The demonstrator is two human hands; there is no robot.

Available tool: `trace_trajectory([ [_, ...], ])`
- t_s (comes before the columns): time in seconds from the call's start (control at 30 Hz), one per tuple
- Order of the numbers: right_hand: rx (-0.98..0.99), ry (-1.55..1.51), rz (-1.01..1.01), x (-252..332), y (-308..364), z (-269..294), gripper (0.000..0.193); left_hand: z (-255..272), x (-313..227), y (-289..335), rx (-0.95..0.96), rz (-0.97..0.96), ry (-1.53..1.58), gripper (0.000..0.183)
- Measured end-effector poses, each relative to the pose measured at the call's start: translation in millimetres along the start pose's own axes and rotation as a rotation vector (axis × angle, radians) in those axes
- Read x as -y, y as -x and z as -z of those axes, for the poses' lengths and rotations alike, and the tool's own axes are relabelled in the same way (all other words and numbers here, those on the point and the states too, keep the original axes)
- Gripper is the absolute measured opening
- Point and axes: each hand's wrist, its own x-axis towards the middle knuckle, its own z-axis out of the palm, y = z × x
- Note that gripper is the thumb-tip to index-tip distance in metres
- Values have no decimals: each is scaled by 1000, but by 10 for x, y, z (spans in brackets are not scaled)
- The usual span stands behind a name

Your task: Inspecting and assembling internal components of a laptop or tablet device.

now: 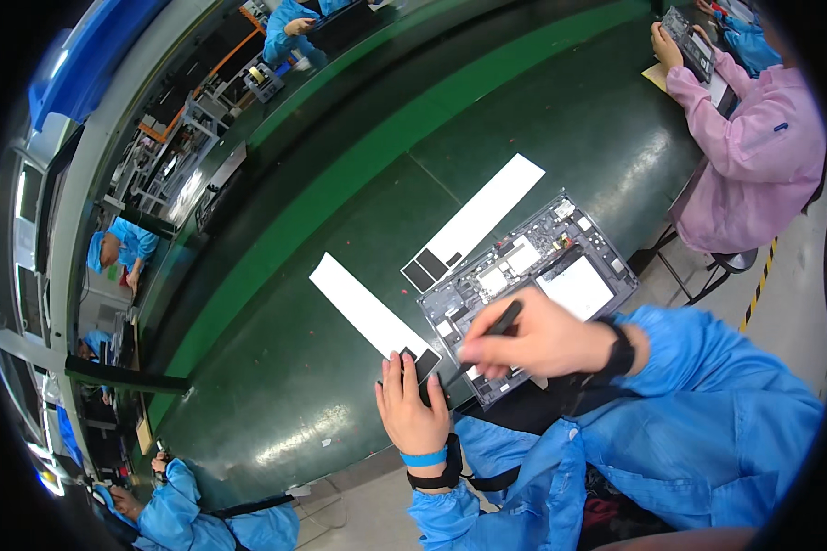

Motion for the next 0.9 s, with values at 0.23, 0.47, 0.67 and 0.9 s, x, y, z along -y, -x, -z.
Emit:
trace_trajectory([
  [0.23, 18, 461, 285, -566, -158, -170, 20, -41, 44, 50, -124, -24, 30, 33],
  [0.47, 15, 645, 373, -375, -378, 0, 34, -67, 56, 107, -144, -20, 28, 31],
  [0.67, -13, 687, 355, -301, -639, 115, 34, -69, 33, 94, -144, -8, 8, 32],
  [0.9, 41, 473, 262, -253, -1109, 215, 36, -92, 37, 83, -150, -12, -37, 31],
])
